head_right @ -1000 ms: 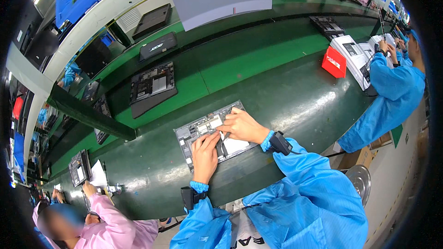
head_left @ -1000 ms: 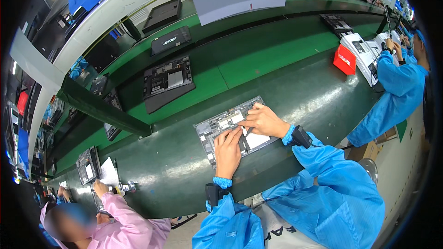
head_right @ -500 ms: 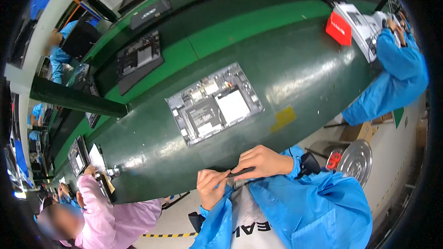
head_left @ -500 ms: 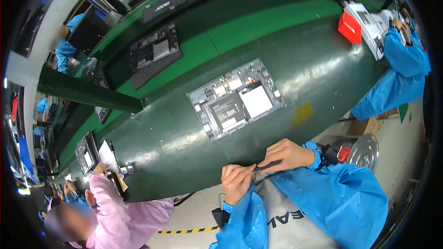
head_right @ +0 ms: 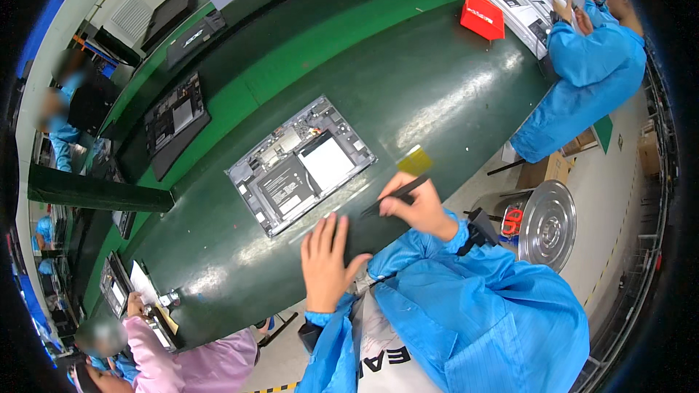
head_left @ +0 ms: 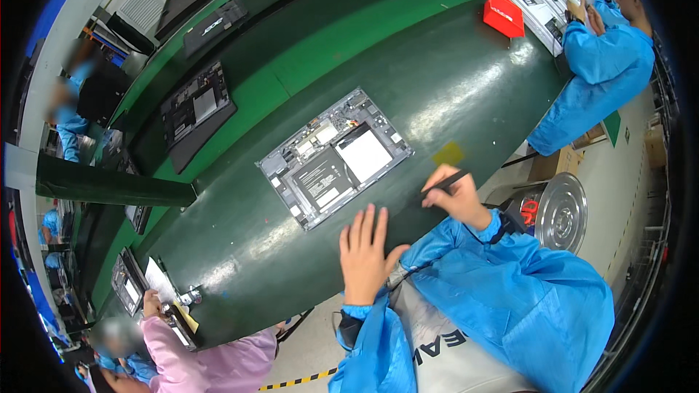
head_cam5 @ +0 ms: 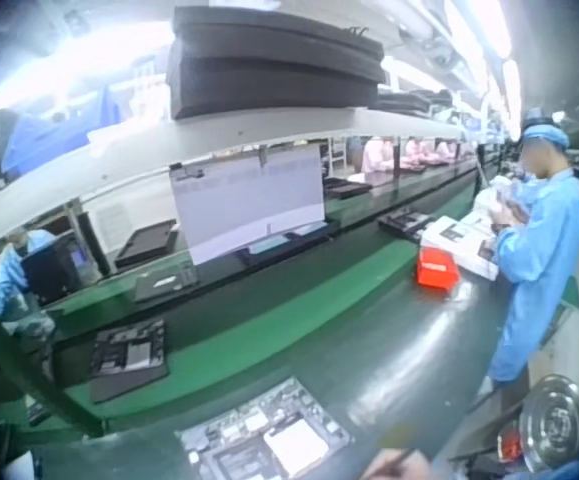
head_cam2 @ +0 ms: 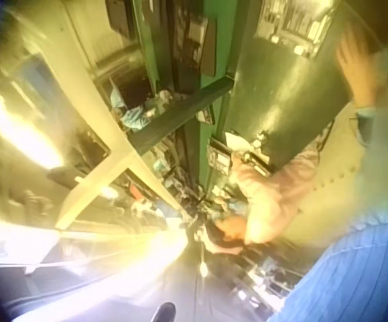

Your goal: The person assembles tablet components on an assembly line by connecting internal cables, applying adhesive tape, and pressing parts into place with a hand tool before sliding each unit down the conveyor belt.

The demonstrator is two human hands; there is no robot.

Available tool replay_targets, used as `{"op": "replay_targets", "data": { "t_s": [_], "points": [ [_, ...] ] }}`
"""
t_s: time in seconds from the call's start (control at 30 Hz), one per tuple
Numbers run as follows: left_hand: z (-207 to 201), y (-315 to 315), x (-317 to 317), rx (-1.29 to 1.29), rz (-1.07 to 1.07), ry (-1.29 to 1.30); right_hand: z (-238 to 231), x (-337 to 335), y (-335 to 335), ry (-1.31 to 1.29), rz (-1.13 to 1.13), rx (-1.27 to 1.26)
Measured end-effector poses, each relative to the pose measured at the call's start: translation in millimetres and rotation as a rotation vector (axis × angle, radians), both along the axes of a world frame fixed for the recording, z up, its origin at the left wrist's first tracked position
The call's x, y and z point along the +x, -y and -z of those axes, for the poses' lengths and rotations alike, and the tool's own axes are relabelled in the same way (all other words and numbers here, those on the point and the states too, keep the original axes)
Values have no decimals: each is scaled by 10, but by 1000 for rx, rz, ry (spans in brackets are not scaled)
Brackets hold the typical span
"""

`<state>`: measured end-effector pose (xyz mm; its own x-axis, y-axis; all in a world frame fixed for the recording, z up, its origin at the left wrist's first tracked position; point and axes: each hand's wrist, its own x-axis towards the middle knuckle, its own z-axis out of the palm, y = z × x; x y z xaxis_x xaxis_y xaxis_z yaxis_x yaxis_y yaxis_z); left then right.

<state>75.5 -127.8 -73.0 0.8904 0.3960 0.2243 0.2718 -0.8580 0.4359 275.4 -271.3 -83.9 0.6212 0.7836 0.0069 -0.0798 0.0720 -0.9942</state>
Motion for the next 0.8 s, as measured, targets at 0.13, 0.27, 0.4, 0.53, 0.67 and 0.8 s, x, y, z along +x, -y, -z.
{"op": "replay_targets", "data": {
  "t_s": [0.13,0.27,0.4,0.53,0.67,0.8],
  "points": [
    [122,133,128,77,234,-28,-362,351,49,225,51,87],
    [145,201,123,184,337,31,-556,548,35,61,-260,40],
    [12,254,104,-215,463,286,-505,547,-93,-167,-762,54],
    [-339,198,215,-504,529,563,-134,333,-306,-296,-1161,82],
    [-467,171,17,-542,431,642,46,220,-495,-690,-1336,199],
    [-337,-106,-176,-723,416,501,-120,373,-393,-597,-1269,8]
  ]
}}
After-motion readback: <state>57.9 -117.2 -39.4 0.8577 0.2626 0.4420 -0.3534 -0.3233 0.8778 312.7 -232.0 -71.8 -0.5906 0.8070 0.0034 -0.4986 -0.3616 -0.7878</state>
